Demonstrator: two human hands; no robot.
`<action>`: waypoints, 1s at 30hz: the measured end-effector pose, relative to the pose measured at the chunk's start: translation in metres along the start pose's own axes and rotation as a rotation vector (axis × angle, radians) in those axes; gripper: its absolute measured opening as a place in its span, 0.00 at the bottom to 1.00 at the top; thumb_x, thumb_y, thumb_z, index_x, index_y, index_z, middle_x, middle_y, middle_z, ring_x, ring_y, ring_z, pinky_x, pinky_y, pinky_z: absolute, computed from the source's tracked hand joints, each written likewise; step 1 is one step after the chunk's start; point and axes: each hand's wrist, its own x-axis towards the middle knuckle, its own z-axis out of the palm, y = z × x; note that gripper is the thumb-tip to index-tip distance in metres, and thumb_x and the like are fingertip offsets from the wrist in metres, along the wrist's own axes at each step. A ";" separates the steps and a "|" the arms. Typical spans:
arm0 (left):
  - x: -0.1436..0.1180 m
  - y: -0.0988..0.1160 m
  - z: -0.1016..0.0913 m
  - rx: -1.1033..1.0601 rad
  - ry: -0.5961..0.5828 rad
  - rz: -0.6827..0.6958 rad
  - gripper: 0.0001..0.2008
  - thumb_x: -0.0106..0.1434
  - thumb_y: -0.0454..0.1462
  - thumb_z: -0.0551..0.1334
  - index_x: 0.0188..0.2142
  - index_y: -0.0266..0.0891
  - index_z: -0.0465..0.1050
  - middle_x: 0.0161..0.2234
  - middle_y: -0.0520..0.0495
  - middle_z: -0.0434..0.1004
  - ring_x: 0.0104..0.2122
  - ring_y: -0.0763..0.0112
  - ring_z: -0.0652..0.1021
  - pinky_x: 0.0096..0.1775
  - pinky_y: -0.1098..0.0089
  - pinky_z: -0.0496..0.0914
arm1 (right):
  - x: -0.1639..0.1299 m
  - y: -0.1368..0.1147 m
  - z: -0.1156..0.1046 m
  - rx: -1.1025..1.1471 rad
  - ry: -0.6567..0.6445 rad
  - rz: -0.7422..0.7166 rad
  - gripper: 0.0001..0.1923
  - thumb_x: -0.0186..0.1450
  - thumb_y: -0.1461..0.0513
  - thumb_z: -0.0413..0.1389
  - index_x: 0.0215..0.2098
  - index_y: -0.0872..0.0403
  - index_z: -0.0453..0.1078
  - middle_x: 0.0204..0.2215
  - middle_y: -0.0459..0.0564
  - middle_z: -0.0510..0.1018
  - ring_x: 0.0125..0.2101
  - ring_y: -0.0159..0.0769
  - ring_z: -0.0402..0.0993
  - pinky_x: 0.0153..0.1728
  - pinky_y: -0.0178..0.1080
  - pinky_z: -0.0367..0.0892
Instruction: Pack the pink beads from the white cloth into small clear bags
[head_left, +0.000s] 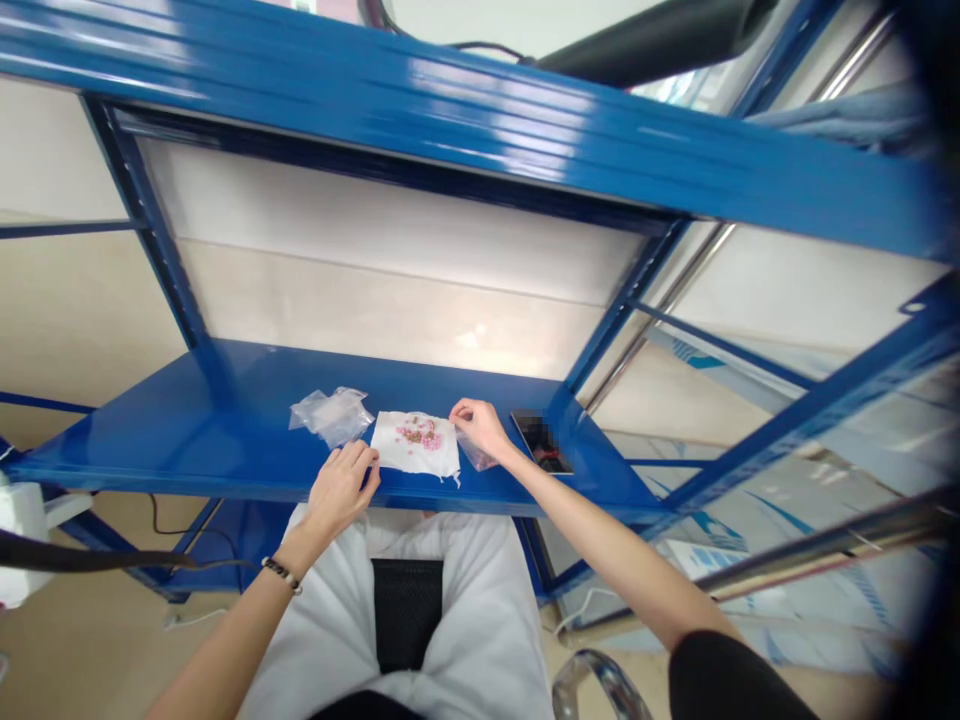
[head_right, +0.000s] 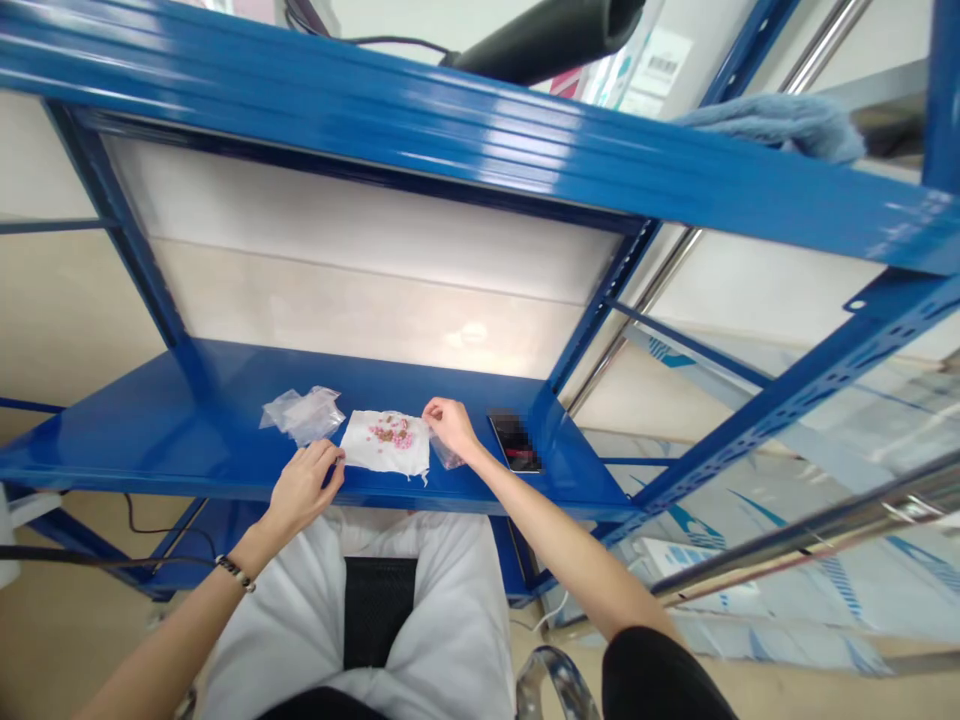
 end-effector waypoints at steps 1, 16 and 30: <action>-0.001 0.002 0.001 0.025 -0.005 0.003 0.10 0.68 0.35 0.50 0.40 0.39 0.70 0.36 0.44 0.72 0.37 0.63 0.71 0.41 0.65 0.62 | 0.004 0.006 -0.003 -0.033 0.011 0.036 0.06 0.61 0.64 0.54 0.33 0.53 0.74 0.29 0.47 0.81 0.31 0.33 0.77 0.34 0.32 0.67; -0.008 0.018 0.003 0.131 -0.090 -0.012 0.14 0.68 0.37 0.52 0.51 0.39 0.69 0.45 0.39 0.71 0.44 0.56 0.69 0.43 0.59 0.60 | 0.020 0.024 0.002 -0.179 -0.107 0.019 0.05 0.61 0.61 0.61 0.29 0.55 0.76 0.28 0.48 0.80 0.28 0.33 0.74 0.32 0.31 0.63; -0.010 0.015 0.003 0.066 -0.069 0.060 0.16 0.68 0.35 0.51 0.52 0.42 0.70 0.54 0.41 0.69 0.55 0.56 0.67 0.54 0.55 0.60 | 0.004 -0.020 0.006 -0.057 0.034 -0.200 0.06 0.62 0.61 0.61 0.29 0.55 0.75 0.30 0.49 0.77 0.33 0.35 0.71 0.38 0.36 0.62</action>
